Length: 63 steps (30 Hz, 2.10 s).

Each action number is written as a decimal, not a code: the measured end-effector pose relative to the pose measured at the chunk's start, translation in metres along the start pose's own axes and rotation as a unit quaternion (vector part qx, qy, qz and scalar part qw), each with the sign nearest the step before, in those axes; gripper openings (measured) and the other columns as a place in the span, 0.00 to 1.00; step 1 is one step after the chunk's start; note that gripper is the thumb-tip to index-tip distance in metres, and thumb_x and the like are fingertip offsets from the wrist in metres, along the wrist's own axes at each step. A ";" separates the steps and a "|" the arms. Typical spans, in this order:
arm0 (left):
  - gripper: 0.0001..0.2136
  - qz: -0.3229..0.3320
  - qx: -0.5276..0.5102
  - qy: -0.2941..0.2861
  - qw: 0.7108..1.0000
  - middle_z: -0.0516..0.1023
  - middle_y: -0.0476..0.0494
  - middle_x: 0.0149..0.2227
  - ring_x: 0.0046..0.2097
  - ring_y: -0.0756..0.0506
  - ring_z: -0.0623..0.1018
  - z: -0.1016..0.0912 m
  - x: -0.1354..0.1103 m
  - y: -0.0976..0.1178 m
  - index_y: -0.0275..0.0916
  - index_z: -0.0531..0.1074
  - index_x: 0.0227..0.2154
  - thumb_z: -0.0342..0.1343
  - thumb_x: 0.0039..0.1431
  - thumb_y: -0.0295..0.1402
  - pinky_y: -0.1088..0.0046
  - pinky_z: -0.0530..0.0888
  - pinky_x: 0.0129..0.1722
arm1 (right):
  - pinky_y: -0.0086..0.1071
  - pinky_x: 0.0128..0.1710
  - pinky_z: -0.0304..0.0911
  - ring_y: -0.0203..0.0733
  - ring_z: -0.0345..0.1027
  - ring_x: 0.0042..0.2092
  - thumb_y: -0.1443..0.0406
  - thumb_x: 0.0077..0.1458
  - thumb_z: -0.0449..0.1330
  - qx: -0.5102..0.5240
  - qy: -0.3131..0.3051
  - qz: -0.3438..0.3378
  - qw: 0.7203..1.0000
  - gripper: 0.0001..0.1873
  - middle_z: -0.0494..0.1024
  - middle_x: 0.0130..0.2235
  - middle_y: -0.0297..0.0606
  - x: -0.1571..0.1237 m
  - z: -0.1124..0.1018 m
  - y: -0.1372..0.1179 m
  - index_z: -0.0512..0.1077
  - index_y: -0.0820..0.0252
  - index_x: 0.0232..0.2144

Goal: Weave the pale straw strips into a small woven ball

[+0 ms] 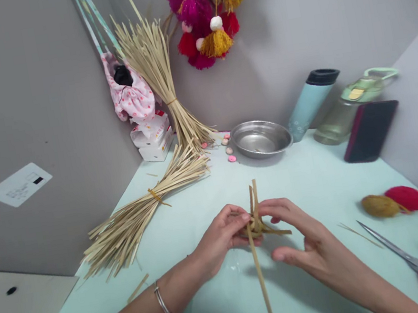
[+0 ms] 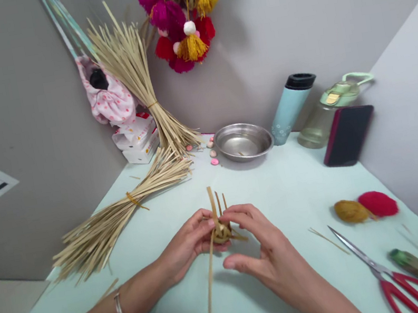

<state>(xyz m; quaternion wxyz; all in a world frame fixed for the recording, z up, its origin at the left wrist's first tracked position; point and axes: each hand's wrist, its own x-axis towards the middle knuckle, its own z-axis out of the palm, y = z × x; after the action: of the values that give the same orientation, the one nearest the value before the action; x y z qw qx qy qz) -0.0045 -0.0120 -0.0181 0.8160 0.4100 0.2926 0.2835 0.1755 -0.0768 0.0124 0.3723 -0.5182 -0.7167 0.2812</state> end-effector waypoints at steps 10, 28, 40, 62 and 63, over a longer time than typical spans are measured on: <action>0.15 0.008 -0.021 -0.032 0.999 0.77 0.43 0.39 0.41 0.45 0.78 0.000 -0.001 0.000 0.38 0.66 0.38 0.63 0.54 0.39 0.59 0.72 0.48 | 0.39 0.40 0.70 0.44 0.69 0.41 0.62 0.60 0.60 0.036 0.074 0.052 0.995 0.04 0.70 0.44 0.38 0.003 0.007 0.000 0.71 0.52 0.39; 0.16 0.049 0.013 -0.051 0.997 0.74 0.40 0.47 0.49 0.44 0.75 0.001 -0.005 0.007 0.40 0.70 0.45 0.63 0.54 0.32 0.63 0.67 0.54 | 0.41 0.46 0.72 0.48 0.72 0.46 0.55 0.58 0.61 0.179 0.045 0.137 0.973 0.14 0.73 0.48 0.42 0.006 0.008 -0.004 0.70 0.54 0.43; 0.14 0.010 -0.047 -0.037 0.998 0.74 0.42 0.43 0.43 0.44 0.78 0.001 -0.001 -0.001 0.39 0.68 0.41 0.63 0.54 0.36 0.58 0.74 0.47 | 0.41 0.46 0.69 0.49 0.73 0.46 0.54 0.58 0.60 0.184 0.045 0.183 0.965 0.16 0.75 0.47 0.42 0.006 0.012 -0.003 0.71 0.55 0.44; 0.15 0.077 0.024 -0.044 0.996 0.74 0.42 0.47 0.48 0.45 0.75 0.004 -0.004 0.000 0.39 0.69 0.43 0.63 0.54 0.32 0.64 0.66 0.54 | 0.41 0.49 0.68 0.51 0.71 0.51 0.58 0.55 0.64 0.211 0.039 0.179 0.960 0.18 0.74 0.52 0.40 0.005 0.009 -0.004 0.71 0.52 0.48; 0.15 0.080 0.026 -0.050 0.995 0.74 0.42 0.46 0.49 0.44 0.75 0.004 -0.004 0.001 0.39 0.69 0.44 0.63 0.54 0.32 0.64 0.66 0.54 | 0.41 0.49 0.68 0.51 0.71 0.52 0.58 0.55 0.65 0.217 0.037 0.182 0.959 0.18 0.74 0.52 0.40 0.005 0.008 -0.004 0.71 0.51 0.48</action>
<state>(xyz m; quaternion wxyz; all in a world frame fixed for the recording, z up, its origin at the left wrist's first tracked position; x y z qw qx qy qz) -0.0045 -0.0160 -0.0143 0.7935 0.4667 0.2248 0.3194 0.1659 -0.0736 0.0121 0.4445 -0.5567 -0.5182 0.4733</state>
